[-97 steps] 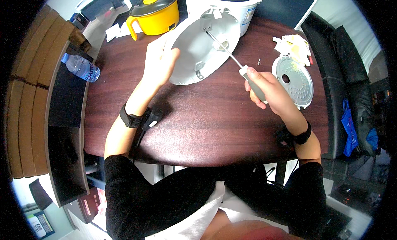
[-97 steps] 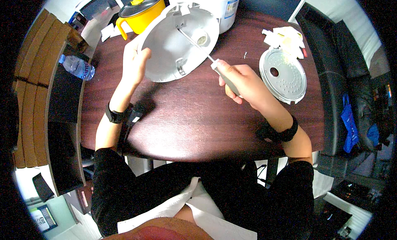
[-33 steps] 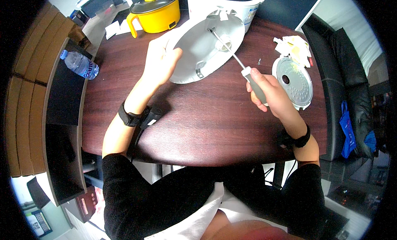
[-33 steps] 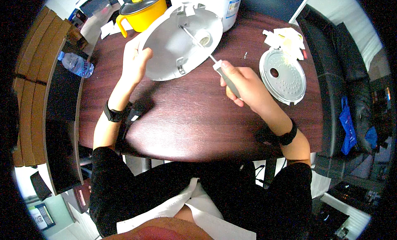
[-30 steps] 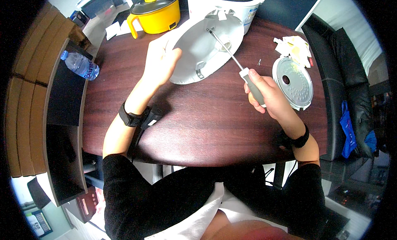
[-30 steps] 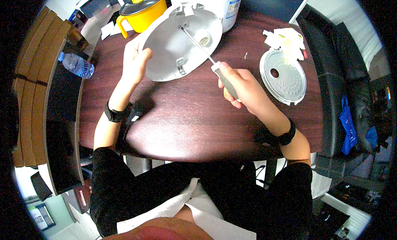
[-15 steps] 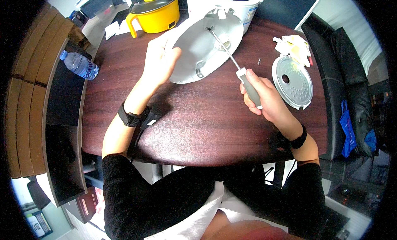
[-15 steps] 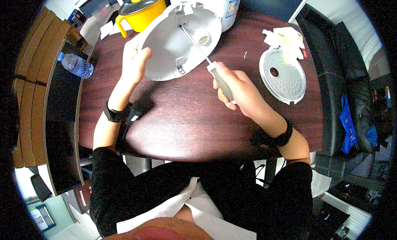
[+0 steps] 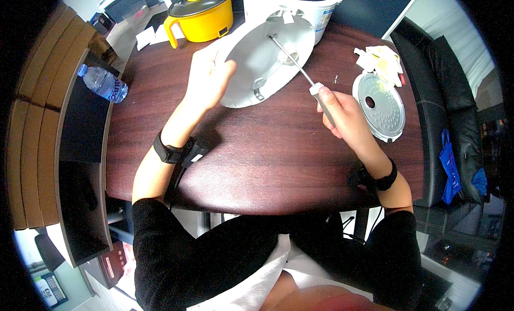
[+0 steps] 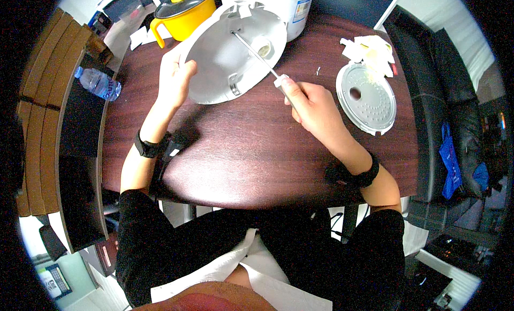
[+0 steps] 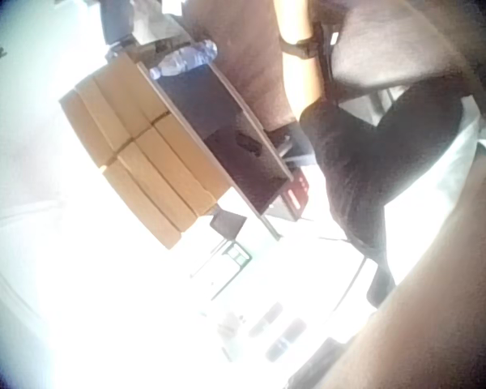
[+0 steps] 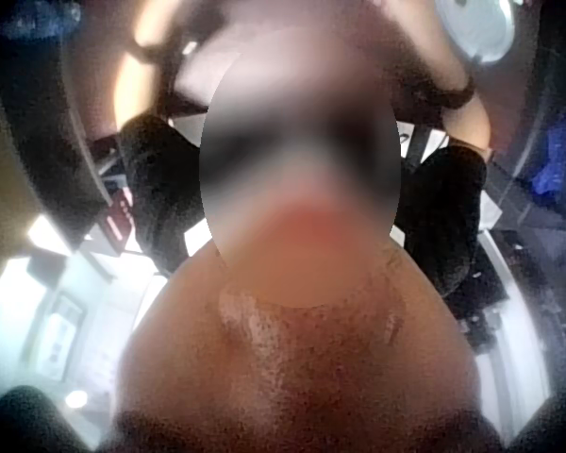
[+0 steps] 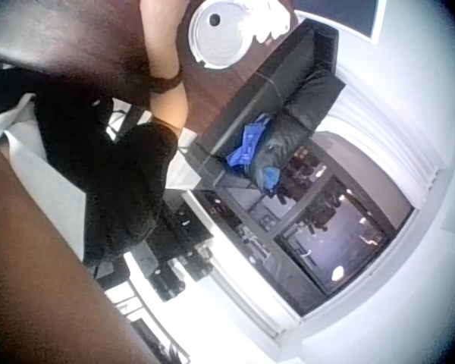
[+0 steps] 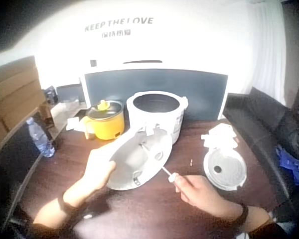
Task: The person uses a screwdriver to remove screws from a white plastic lid of a rice cooker. After removing the screws, the person wipes the lid with a cloth.
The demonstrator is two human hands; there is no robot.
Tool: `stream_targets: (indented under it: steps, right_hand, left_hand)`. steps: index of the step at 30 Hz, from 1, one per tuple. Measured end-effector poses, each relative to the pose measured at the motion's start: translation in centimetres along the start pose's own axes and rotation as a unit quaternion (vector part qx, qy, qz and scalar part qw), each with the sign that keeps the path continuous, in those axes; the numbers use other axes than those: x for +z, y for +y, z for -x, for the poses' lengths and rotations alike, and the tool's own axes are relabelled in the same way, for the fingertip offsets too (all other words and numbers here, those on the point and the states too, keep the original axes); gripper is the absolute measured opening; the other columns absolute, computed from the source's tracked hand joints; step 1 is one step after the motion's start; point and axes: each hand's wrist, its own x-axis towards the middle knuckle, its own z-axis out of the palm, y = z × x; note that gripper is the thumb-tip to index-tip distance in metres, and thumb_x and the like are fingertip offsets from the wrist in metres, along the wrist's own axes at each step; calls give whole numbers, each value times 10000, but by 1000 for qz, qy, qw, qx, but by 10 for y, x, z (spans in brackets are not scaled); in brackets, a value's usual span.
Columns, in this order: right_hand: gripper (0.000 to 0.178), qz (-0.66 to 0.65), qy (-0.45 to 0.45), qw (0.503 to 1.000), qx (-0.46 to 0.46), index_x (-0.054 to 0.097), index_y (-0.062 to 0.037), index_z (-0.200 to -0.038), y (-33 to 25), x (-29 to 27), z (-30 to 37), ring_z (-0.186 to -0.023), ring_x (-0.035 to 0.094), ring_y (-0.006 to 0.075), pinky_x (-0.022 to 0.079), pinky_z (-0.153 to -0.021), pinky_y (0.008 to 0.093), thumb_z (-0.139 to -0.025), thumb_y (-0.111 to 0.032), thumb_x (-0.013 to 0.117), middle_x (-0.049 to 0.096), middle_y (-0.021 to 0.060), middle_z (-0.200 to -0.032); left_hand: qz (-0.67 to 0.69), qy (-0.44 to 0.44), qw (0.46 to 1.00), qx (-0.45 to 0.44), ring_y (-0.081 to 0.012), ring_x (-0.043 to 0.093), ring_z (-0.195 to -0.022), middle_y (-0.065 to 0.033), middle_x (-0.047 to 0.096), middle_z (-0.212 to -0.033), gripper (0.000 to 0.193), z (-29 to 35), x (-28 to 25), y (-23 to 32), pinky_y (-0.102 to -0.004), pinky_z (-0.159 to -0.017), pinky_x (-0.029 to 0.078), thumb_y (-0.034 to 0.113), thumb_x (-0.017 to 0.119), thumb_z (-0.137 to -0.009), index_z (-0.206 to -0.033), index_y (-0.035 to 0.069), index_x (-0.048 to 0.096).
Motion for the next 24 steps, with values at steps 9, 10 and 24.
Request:
stream_targets:
  steps: [9, 10, 24]
  right_hand:
    - [309, 477, 257, 793, -277, 615, -119, -755, -47, -41, -2, -570, 581, 268, 438, -518, 374, -779, -422, 665, 583, 82, -610]
    - [295, 498, 295, 735, -354, 617, -126, -758, -50, -47, -4, -587, 589, 260, 444, -526, 372, -748, -410, 697, 590, 70, -623]
    - [489, -21, -48, 999, 9, 524, -47, -738, -19, -32, 8, -351, 370, 60, 300, -358, 199, -973, -448, 372, 431, -10, -457]
  left_hand:
    - [-49, -2, 998, 36, -180, 621, -834, -158, 658, -930, 415, 0, 1, 7, -309, -784, 483, 68, 496, -731, -1128, -27, 574]
    - [-55, -5, 998, 33, -181, 622, -838, -161, 658, -932, 416, 0, 2, 8, -309, -786, 482, 69, 496, -731, -1127, -29, 573]
    - [-56, 5, 998, 9, -207, 625, -840, -170, 651, -938, 427, 0, 2, 5, -314, -793, 477, 70, 499, -728, -1137, -31, 570]
